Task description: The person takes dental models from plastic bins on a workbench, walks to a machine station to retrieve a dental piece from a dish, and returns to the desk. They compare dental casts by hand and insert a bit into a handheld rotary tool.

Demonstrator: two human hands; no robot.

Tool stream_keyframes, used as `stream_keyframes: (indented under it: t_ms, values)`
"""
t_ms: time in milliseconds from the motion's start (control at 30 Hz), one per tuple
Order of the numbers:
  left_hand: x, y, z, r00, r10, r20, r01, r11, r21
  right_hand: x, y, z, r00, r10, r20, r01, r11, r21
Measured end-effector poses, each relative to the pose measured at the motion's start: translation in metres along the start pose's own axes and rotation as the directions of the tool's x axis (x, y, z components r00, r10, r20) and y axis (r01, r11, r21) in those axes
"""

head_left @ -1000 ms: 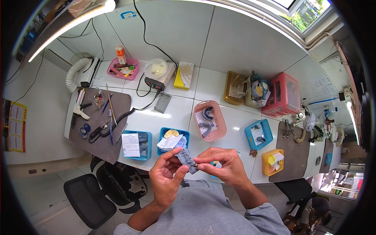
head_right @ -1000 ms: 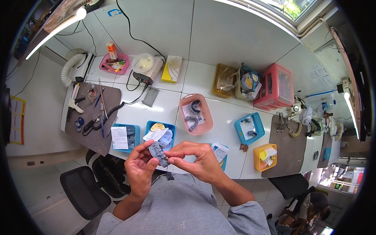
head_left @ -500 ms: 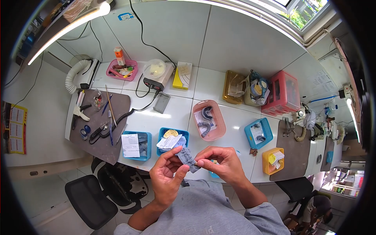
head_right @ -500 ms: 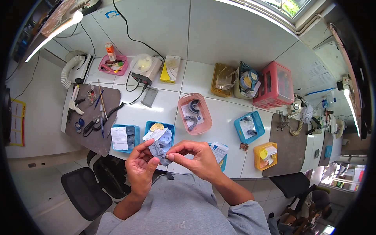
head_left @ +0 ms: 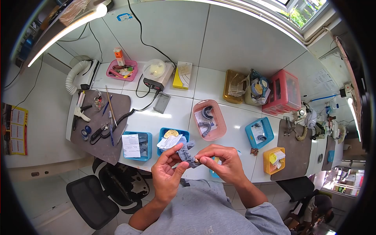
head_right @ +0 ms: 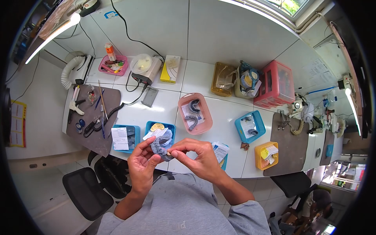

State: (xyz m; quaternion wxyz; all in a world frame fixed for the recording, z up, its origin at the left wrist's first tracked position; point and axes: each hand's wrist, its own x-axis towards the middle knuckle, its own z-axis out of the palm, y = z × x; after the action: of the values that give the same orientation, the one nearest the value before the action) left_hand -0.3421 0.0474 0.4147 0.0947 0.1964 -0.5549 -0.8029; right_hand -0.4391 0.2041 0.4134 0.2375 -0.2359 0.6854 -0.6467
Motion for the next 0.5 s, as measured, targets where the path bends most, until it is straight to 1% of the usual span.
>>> stream_keyframes:
  t_ms: [33, 100, 133, 200, 267, 300, 333, 367, 400, 433, 500]
  values:
    - [0.001, -0.001, 0.001, 0.999, -0.035, 0.001, 0.035, 0.998, -0.061, 0.000, 0.000, 0.000, 1.000, 0.000, -0.001, 0.000, 1.000, 0.001]
    - [0.001, -0.002, 0.002, 0.999, -0.032, 0.012, 0.033, 0.997, -0.076, -0.001, -0.003, -0.001, 0.998, -0.058, -0.014, 0.057, 0.996, -0.063]
    - [0.001, -0.003, 0.002, 0.999, -0.028, 0.021, 0.030, 0.995, -0.091, -0.001, -0.006, -0.001, 0.998, -0.057, -0.017, 0.056, 0.996, -0.064]
    - [0.002, -0.005, 0.004, 0.999, -0.029, 0.015, 0.030, 0.995, -0.093, 0.000, -0.012, -0.001, 0.994, -0.112, -0.010, 0.108, 0.980, -0.170]
    - [0.002, -0.008, 0.004, 1.000, -0.029, 0.009, 0.030, 0.995, -0.097, -0.001, -0.011, 0.003, 0.993, -0.118, -0.022, 0.111, 0.972, -0.206]
    - [0.002, -0.009, 0.003, 1.000, -0.018, 0.010, 0.019, 0.998, -0.064, -0.002, -0.009, 0.005, 0.992, -0.125, -0.032, 0.114, 0.964, -0.242]
    - [0.002, -0.012, 0.002, 1.000, -0.009, 0.013, 0.009, 0.999, -0.032, -0.003, -0.006, 0.006, 0.992, -0.122, -0.039, 0.109, 0.963, -0.248]
    - [0.001, -0.015, 0.000, 1.000, -0.012, 0.022, 0.013, 0.999, -0.036, -0.004, 0.001, 0.008, 0.992, -0.118, -0.035, 0.102, 0.951, -0.292]
    - [0.001, -0.021, -0.003, 1.000, -0.011, 0.011, 0.011, 1.000, 0.014, -0.005, 0.008, 0.009, 0.993, -0.113, -0.031, 0.096, 0.937, -0.337]
    - [0.000, -0.027, -0.006, 1.000, -0.008, -0.001, 0.008, 0.998, 0.065, -0.007, 0.013, 0.010, 0.993, -0.111, -0.038, 0.092, 0.935, -0.342]
    - [-0.003, -0.040, -0.011, 0.999, -0.039, -0.002, 0.039, 0.998, 0.048, -0.011, 0.024, 0.014, 1.000, 0.004, -0.015, -0.008, 0.951, -0.309]
